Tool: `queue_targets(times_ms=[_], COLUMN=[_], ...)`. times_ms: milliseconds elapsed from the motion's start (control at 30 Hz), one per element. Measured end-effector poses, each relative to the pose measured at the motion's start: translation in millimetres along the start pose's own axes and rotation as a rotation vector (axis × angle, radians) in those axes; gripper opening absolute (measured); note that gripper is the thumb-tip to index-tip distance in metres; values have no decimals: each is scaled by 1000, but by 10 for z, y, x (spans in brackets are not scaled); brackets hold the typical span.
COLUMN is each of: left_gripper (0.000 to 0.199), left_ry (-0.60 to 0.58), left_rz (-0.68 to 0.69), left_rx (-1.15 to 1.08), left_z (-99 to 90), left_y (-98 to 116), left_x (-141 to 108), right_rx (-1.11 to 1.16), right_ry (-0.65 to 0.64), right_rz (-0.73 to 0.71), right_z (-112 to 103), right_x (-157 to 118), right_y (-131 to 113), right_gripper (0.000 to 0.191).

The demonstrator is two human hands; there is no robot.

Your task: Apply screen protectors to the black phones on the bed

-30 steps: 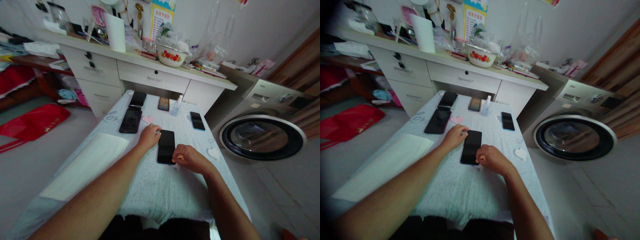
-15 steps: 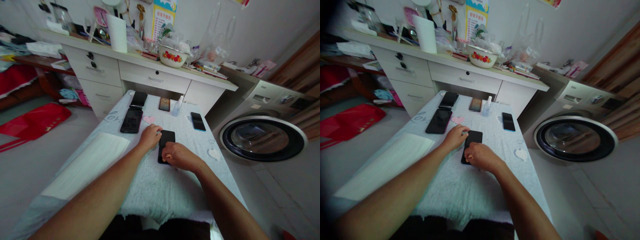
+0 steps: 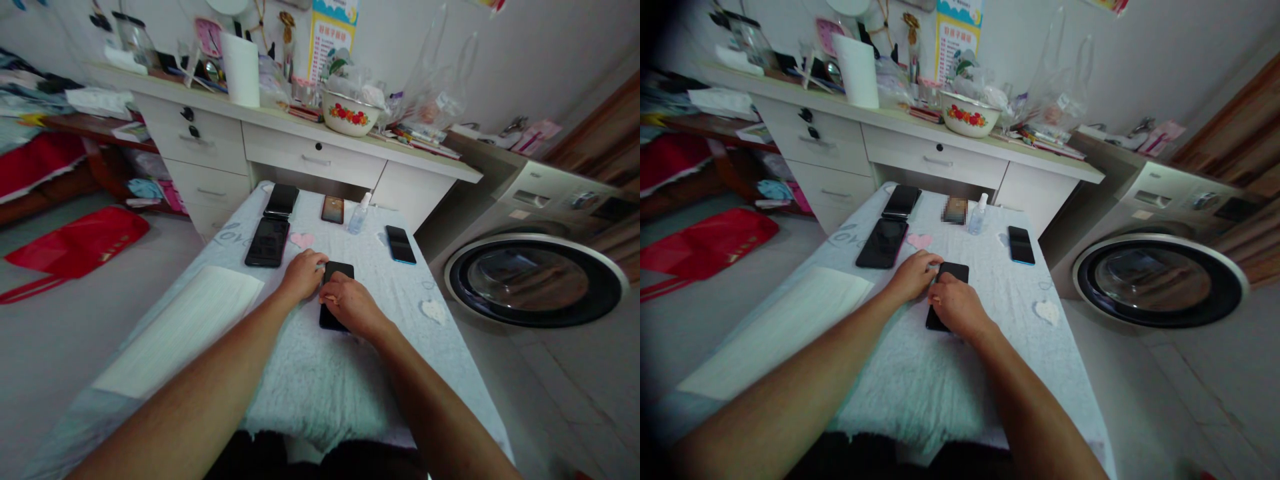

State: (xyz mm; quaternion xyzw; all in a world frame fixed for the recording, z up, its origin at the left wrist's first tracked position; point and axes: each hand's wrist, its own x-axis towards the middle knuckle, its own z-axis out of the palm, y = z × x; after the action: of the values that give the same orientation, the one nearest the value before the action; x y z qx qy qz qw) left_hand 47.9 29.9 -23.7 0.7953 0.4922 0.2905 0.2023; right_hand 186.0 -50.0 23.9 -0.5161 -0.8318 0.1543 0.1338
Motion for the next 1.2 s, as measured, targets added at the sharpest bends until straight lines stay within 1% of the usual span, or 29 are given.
queue_targets(times_ms=[67, 133, 333, 467, 533, 633, 767, 1000, 1067, 1200], left_gripper=[29, 28, 26, 25, 25, 25, 25, 24, 24, 24], left_ry=[-1, -1, 1, 11, 23, 40, 52, 46, 46, 43], left_rz=[-4, -14, -48, -47, -49, -57, -57, -53, -56, -50], left_rx=[-14, -24, -42, -50, -55, -56, -56, -47, -50, -52], left_z=[-6, -18, -60, -63, -64, -71, -86, -90, -92, -106], left_y=[0, 9, 36, 16, 0, -15, -17, -11, -6, 10], left_x=[-2, -6, -21, -19, -18, -19, -24, -29, -31, -41], right_rx=[1, 14, 133, 183, 171, 121, 44, -56, -34, 63], right_ry=[26, 13, -104, -158, -146, -79, 7, 103, 104, 50], right_rz=[21, -2, -177, -212, -203, -160, -52, 125, 115, -22], right_z=[10, 10, -40, -62, -50, -12, 39, 57, 50, 30], right_x=[2, -9, -102, -139, -129, -85, -4, 88, 75, 5], right_y=[7, 19, 32, 9, 5, 23, 72, 126, 129, 110], right_gripper=[16, 16, 18, 21, 21, 18, 16, 21, 20, 19])
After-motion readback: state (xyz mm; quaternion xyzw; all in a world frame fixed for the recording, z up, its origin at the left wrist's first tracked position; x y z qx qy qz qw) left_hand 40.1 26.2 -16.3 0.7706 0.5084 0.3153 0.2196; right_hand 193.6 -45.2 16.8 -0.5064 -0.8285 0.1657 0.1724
